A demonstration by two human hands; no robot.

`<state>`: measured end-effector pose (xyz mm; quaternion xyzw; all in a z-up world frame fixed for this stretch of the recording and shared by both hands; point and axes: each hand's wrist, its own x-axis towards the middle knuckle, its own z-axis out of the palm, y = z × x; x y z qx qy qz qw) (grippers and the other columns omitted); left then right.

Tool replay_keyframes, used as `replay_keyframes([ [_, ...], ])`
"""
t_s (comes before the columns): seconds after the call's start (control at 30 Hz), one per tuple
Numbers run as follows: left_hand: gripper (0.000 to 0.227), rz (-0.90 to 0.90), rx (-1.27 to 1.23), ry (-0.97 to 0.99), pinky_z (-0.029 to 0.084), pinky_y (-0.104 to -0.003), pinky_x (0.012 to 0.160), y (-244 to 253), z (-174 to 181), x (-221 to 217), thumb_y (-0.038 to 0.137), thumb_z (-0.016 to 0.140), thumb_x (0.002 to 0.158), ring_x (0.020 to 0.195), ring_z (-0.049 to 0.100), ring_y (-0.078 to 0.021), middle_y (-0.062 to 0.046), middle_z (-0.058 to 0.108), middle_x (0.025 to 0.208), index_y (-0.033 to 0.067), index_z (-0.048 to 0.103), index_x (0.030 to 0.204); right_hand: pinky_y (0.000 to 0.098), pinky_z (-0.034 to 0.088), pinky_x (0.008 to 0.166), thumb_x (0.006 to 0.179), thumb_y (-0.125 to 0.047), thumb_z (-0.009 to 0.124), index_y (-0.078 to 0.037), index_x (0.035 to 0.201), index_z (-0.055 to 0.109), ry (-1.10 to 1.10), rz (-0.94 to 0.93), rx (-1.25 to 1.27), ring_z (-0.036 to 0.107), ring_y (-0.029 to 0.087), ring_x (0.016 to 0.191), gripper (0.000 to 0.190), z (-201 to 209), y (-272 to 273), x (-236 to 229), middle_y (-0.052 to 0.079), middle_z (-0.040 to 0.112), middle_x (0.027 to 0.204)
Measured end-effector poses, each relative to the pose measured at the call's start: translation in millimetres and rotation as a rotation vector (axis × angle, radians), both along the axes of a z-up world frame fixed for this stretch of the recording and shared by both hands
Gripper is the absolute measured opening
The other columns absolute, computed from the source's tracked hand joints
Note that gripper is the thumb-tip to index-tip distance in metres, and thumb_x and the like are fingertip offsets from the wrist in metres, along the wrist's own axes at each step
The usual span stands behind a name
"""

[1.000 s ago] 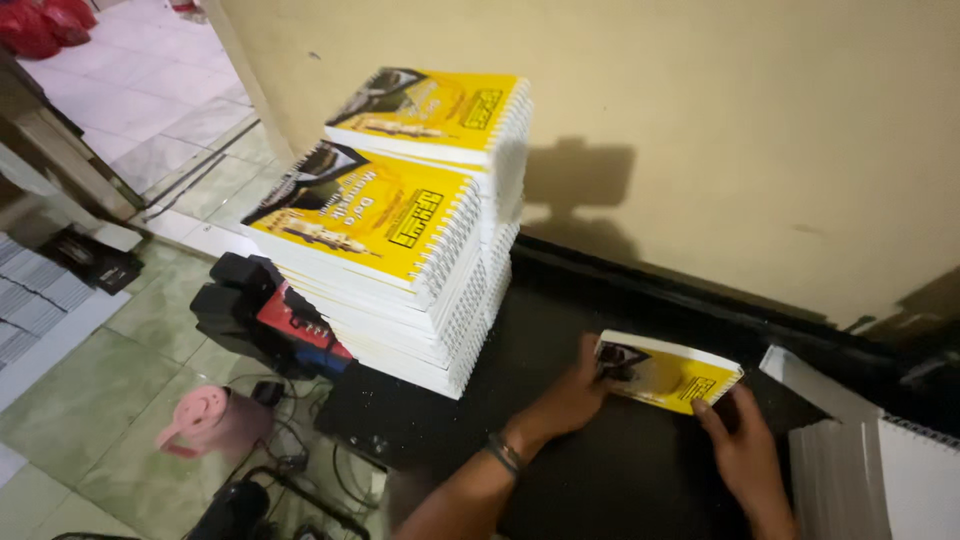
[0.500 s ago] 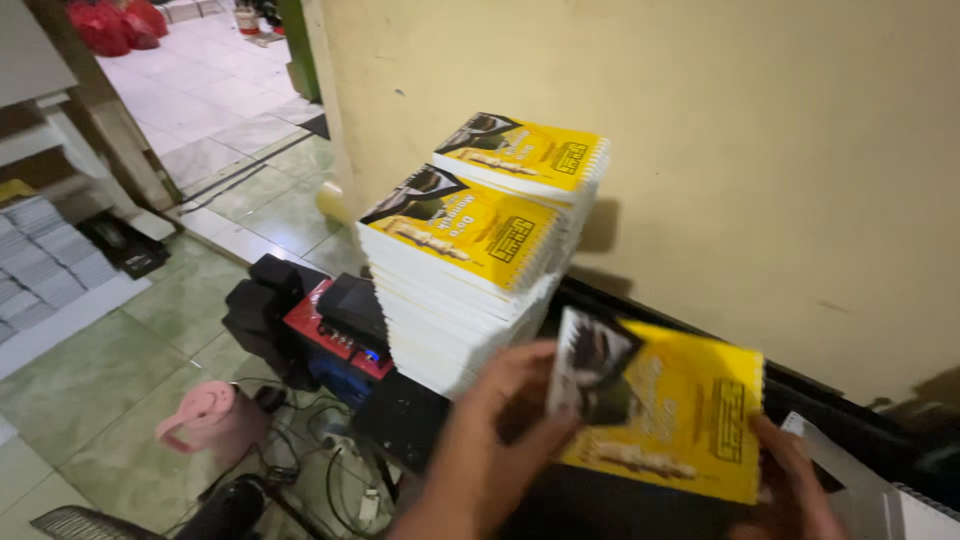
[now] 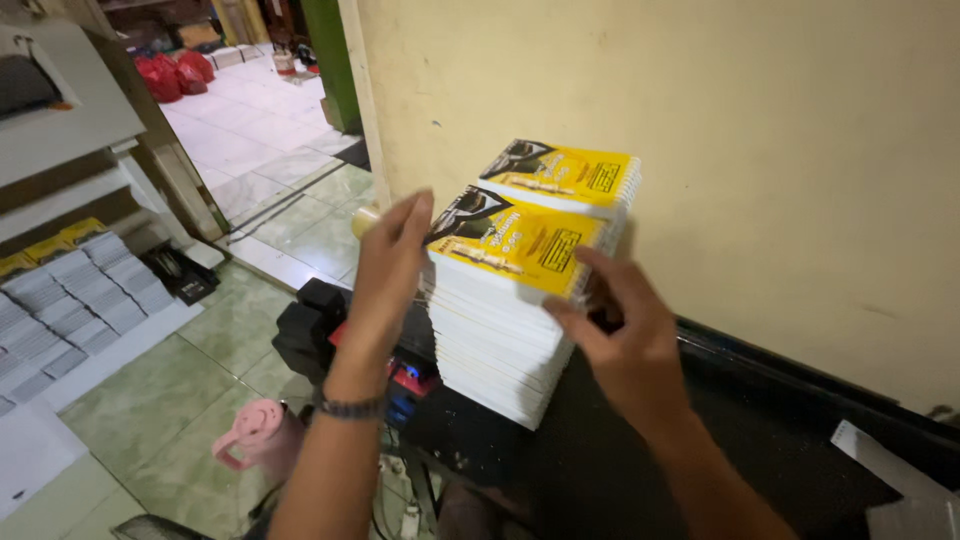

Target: The person assembles spiral-bound notebooks by hand. They take a stack of loose white pages, place a yellow cover sheet on top, and then place the completed notebook onto a growing stack on the table.

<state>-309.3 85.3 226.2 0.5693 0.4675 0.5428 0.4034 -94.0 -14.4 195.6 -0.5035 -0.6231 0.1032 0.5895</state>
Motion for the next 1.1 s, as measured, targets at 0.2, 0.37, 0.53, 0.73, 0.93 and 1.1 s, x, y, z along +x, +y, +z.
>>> replay_keyframes([
  [0.2,0.055,-0.152,0.143,-0.205,0.037,-0.038,0.122,-10,-43,-5,0.028,0.062,0.092,0.151,0.045,-0.0226,-0.008,0.055,0.158,0.0140,0.058,0.144,0.0264,0.050,0.072,0.084,-0.012,0.082,-0.013,0.144,0.060,-0.159,-0.055,0.040,0.057,0.013,0.090,0.064,-24,12,7,0.003,0.058,0.107],
  [0.37,0.054,-0.169,0.242,-0.534,0.055,-0.033,0.105,6,-67,2,0.011,0.070,0.090,0.124,0.064,-0.0220,-0.019,0.067,0.137,0.0013,0.059,0.141,0.0278,0.053,0.075,0.084,-0.009,0.083,-0.007,0.131,0.068,-0.178,-0.102,0.179,0.062,0.017,0.092,0.048,-16,16,-5,0.007,0.060,0.105],
  [0.53,0.052,-0.039,0.270,-0.420,0.046,-0.032,0.114,6,-67,5,0.020,0.071,0.089,0.133,0.060,-0.0201,-0.014,0.065,0.142,0.0065,0.062,0.139,0.0342,0.058,0.088,0.087,-0.006,0.081,-0.006,0.126,0.068,-0.235,-0.131,0.273,0.066,0.021,0.098,0.041,-21,19,-7,0.010,0.060,0.110],
  [0.73,0.048,-0.068,0.336,-0.444,0.049,-0.032,0.113,8,-71,11,0.015,0.069,0.092,0.131,0.061,-0.0204,-0.015,0.066,0.140,0.0014,0.061,0.137,0.0363,0.054,0.093,0.087,-0.008,0.081,-0.007,0.125,0.069,-0.281,-0.184,0.295,0.062,0.023,0.103,0.040,-23,15,-6,0.010,0.063,0.113],
  [0.93,0.053,-0.009,0.377,-0.367,0.039,-0.030,0.114,2,-67,20,0.018,0.063,0.097,0.135,0.052,-0.0173,-0.013,0.059,0.148,0.0044,0.051,0.147,0.0367,0.051,0.096,0.089,-0.014,0.079,-0.008,0.128,0.069,-0.239,-0.184,0.272,0.059,0.026,0.108,0.040,-24,13,-3,0.010,0.061,0.113],
  [1.1,0.044,0.022,0.331,-0.443,0.050,-0.026,0.104,1,-64,30,0.015,0.063,0.097,0.124,0.061,-0.0156,-0.012,0.067,0.138,0.0021,0.062,0.139,0.0387,0.048,0.104,0.092,-0.018,0.074,-0.007,0.137,0.065,-0.240,-0.155,0.241,0.057,0.027,0.114,0.047,-35,11,3,0.011,0.059,0.118],
])
